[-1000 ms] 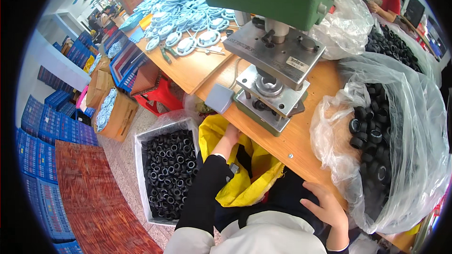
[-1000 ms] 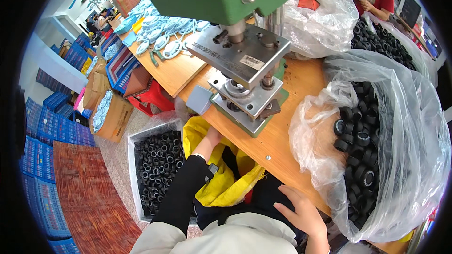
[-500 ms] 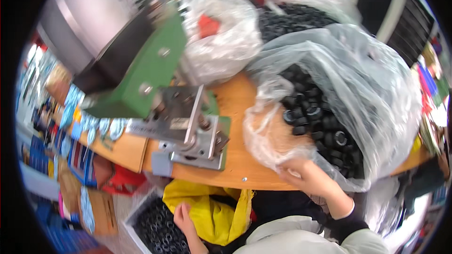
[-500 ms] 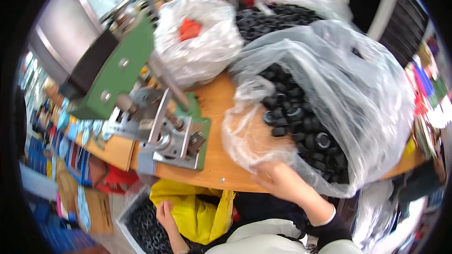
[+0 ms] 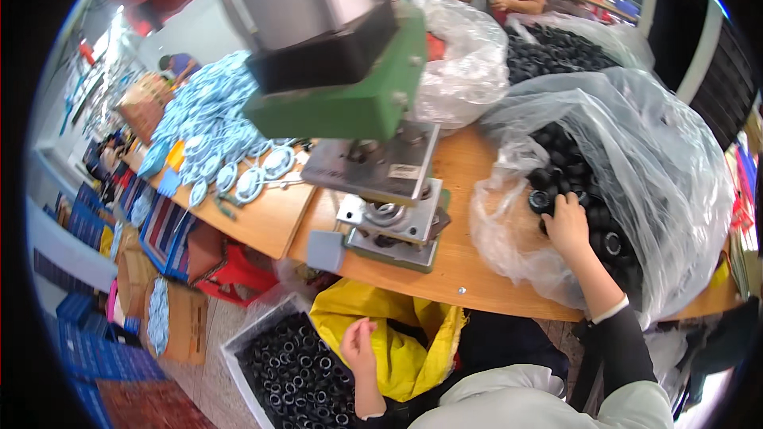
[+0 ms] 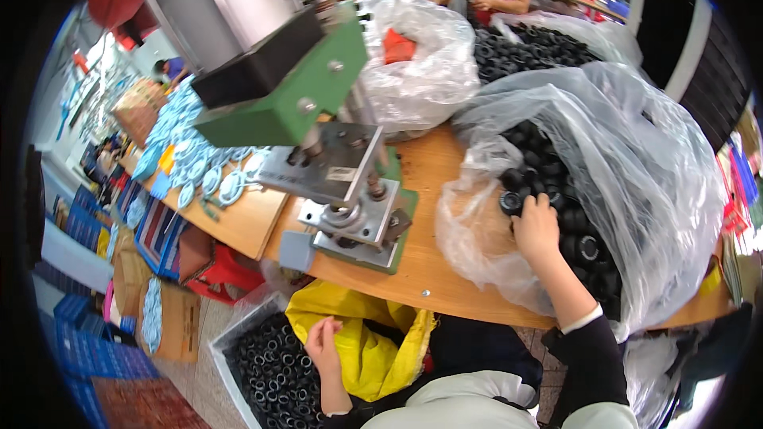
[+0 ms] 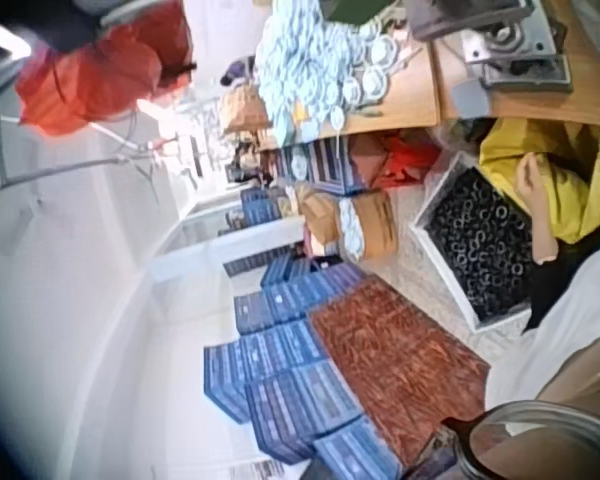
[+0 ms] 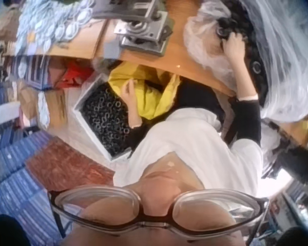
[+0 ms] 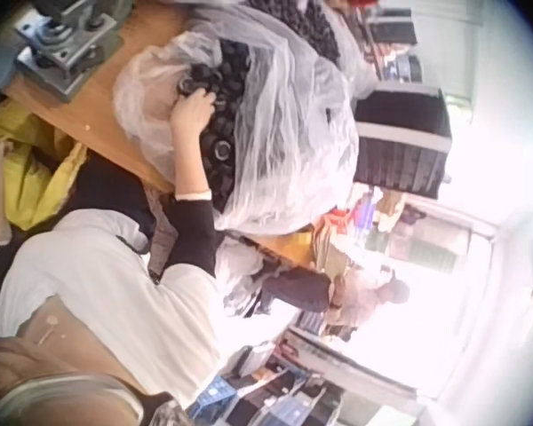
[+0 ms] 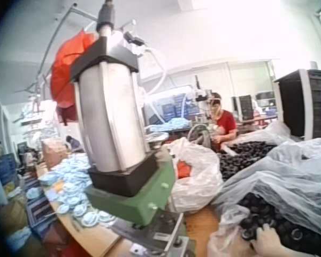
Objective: Using a pneumatic press to process or assemble black plastic components in a factory setting.
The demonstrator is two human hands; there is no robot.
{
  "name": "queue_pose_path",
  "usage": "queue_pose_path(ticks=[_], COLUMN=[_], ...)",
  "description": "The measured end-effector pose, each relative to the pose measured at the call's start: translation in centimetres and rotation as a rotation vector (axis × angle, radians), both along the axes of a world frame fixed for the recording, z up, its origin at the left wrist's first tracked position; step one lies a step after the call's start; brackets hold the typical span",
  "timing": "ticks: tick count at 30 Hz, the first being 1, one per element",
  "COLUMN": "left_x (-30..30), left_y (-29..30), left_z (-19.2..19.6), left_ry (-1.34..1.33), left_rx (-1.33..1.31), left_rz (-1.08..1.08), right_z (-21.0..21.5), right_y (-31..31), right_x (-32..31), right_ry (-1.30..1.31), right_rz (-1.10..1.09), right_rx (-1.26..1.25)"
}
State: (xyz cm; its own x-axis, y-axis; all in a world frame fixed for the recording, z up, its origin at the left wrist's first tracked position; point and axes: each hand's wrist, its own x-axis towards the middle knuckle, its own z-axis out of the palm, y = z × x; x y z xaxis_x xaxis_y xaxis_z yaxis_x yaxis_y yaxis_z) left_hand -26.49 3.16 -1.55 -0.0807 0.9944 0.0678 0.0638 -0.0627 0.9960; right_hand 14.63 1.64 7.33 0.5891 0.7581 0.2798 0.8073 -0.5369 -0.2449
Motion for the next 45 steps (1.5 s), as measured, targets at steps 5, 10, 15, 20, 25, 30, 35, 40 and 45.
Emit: queue_pose_path(ticks=[5, 10, 15, 20, 25, 30, 35, 40, 45], left_x=[2.7, 10.6, 12.9, 8.3, 11.5, 11.3, 15.4, 12.6, -1.8], left_y=[4.1, 10.6, 14.9, 24.8, 26.0, 25.8, 16.5, 10.2, 4.3], left_z=[4.1, 13.2, 15.9, 8.9, 6.9, 6.6, 11.6, 12.3, 6.4], left_ry=[0.155, 0.183, 0.456, 0.426, 0.273, 0.450, 0.220, 0.157, 0.304], left_rx=[0.369, 0.700, 0.089, 0.751, 0.872, 0.754, 0.910, 0.637, 0.382], left_rz=[0.004, -0.013, -0.210, -0.021, 0.012, 0.020, 0.068, 0.289, 0.487], right_z=[-3.6, -0.5, -2.8, -5.1, -3.3, -3.1, -5.0, -7.3, 0.0], right_y=[1.8, 2.6, 1.9, 3.3, 0.3, 0.5, -0.4, -0.3, -4.2], right_x=[0.2, 1.8, 1.3, -2.2, -2.0, -3.7, -2.3, -1.9, -3.0], right_ry=[0.025, 0.073, 0.136, 0.282, 0.181, 0.010, 0.030, 0.476, 0.218], right_rz=[0.019, -0.174, -0.295, -0.088, -0.228, -0.266, -0.080, -0.056, 0.083], right_rx=[0.153, 0.104, 0.068, 0.317, 0.219, -0.006, 0.001, 0.239, 0.345])
